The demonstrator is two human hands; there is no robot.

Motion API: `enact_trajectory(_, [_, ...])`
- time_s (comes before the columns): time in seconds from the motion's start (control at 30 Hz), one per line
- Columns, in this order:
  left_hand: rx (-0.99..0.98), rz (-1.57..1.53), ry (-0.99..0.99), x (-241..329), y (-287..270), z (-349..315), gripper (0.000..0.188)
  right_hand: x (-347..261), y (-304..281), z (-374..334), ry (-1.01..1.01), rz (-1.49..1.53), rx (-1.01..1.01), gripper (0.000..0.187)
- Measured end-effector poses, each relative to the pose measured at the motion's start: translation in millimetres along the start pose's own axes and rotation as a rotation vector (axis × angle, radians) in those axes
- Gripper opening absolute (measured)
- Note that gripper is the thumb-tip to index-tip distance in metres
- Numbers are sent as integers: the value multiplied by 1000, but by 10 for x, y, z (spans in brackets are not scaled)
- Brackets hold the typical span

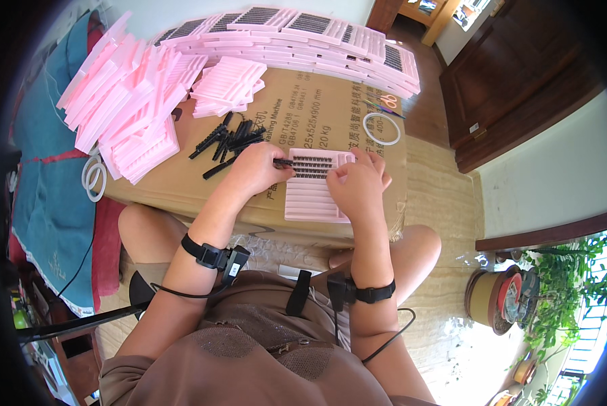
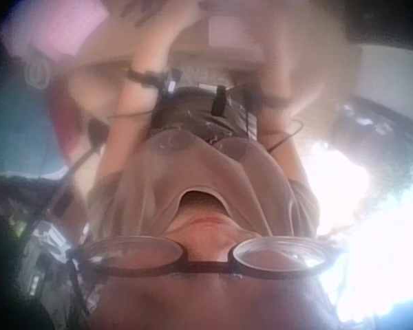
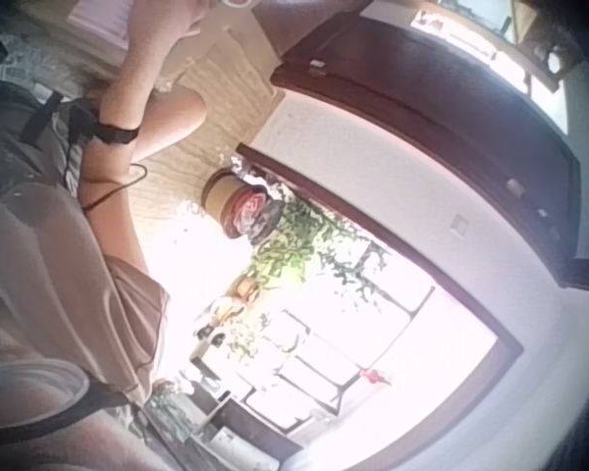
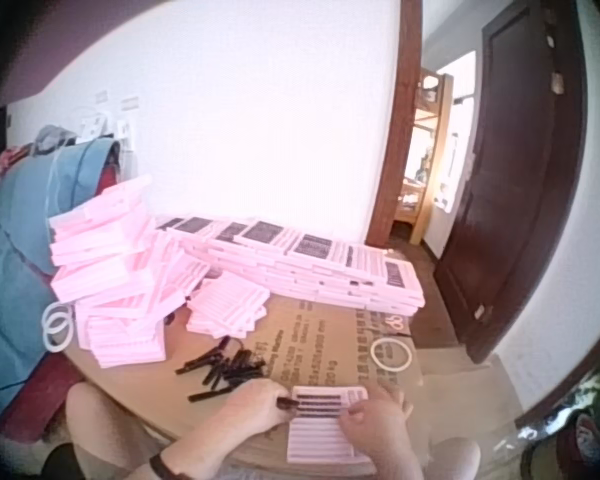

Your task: The person sits on the floor and assembles hair accessories by inserting black spiral hair ties into pink plastic trays. They pick up each hair tie, place it into a slot, and repeat the process across multiple trays.

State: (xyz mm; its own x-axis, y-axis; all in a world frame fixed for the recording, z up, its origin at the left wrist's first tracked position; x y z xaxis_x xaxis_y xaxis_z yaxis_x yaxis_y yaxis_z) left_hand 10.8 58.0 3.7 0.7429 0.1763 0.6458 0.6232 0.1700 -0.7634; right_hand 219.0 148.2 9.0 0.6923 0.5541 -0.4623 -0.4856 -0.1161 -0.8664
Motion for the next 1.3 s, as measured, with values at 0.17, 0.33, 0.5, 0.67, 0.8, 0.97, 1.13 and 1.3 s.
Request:
enact_trajectory(0.17, [20, -28, 11, -18, 21, 0, 30, 84, -65, -38, -57, 39, 21, 14])
enact_trajectory(0.33, [7, -77, -23, -15, 9, -22, 29, -33, 109, -51, -144, -53, -21, 31])
enact_trajectory(0.5, [5, -108, -22, -55, 21, -40, 29, -266, 296, -76, -256, -12, -76, 30])
enact_trajectory(0.67, [34, -799, -9, -139, 64, -84, 30, -296, 273, -50, -253, 19, -106, 31])
enact_trajectory(0.8, [-127, -1559, -53, -138, 12, -104, 34, -354, 194, 13, -215, 84, -40, 29])
enact_trajectory(0.97, [8, -1794, 43, 100, 177, -114, 40, -580, 69, 132, -158, 642, -69, 11])
enact_trajectory(1.13, [-125, -1844, 83, 174, 210, -154, 44, -673, 50, 182, -7, 1053, -279, 14])
enact_trajectory(1.3, [-33, -1711, -20, 123, 200, -183, 35, -566, 55, 167, 25, 1195, -178, 18])
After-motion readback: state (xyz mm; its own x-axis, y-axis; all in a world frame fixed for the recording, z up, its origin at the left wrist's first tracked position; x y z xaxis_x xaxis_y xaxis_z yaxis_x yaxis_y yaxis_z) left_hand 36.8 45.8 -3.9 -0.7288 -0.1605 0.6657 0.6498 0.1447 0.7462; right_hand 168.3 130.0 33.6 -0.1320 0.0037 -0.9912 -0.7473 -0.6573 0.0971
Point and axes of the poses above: each hand's wrist, its own z-axis towards the middle knuckle, its own y-axis out of the palm, x = y × z, the point moved 1 cm from there along z, towards the middle knuckle, and after that the axes turned 4 degrees about -x, right-handed, at the moved point
